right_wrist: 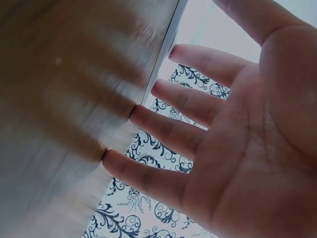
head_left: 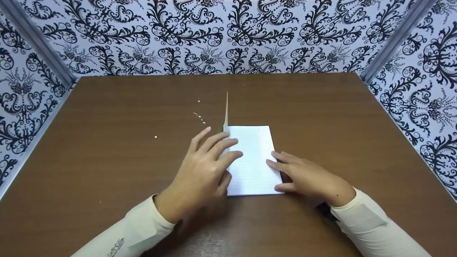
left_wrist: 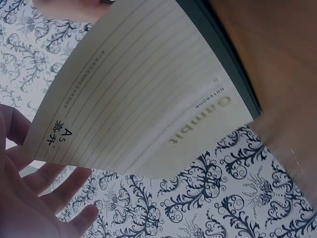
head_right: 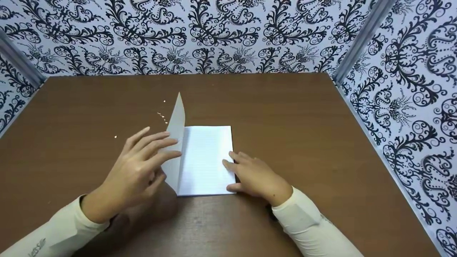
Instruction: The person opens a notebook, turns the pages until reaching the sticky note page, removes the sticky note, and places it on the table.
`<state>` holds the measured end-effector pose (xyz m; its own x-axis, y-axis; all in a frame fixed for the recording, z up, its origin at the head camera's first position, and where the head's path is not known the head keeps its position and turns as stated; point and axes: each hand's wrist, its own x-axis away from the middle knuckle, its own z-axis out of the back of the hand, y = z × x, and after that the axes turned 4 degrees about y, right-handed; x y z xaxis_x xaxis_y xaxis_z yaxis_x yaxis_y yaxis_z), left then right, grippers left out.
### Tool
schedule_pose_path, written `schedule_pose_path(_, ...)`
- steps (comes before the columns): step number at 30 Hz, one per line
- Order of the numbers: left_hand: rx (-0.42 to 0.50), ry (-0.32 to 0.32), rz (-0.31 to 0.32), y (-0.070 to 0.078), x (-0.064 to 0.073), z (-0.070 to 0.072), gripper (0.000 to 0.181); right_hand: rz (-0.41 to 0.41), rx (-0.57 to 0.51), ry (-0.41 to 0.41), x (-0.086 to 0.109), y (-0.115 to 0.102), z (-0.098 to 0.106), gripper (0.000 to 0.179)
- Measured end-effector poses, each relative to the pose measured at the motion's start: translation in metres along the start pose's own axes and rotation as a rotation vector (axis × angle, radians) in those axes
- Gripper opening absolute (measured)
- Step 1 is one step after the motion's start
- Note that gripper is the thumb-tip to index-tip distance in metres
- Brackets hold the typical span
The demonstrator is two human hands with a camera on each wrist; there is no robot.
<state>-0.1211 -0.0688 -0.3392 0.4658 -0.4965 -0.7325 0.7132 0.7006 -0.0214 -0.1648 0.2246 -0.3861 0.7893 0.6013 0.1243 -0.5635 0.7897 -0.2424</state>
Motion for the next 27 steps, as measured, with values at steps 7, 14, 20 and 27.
schedule_pose_path(7, -0.073, 0.009, -0.031, -0.006, 0.008, 0.005, 0.032, 0.000, 0.003, 0.001, 0.001, 0.000, -0.002, 0.071)
schedule_pose_path(14, -0.120, 0.000, -0.008, -0.014, 0.015, 0.009, 0.031, -0.002, 0.002, -0.005, 0.000, -0.001, 0.000, 0.072)
schedule_pose_path(20, -0.150, -0.044, 0.034, -0.020, 0.023, 0.012, 0.031, 0.004, -0.003, -0.010, 0.000, -0.002, 0.001, 0.072)
schedule_pose_path(27, -0.202, -0.127, 0.109, -0.024, 0.033, 0.012, 0.029, 0.000, -0.003, -0.011, -0.001, -0.002, 0.001, 0.072)
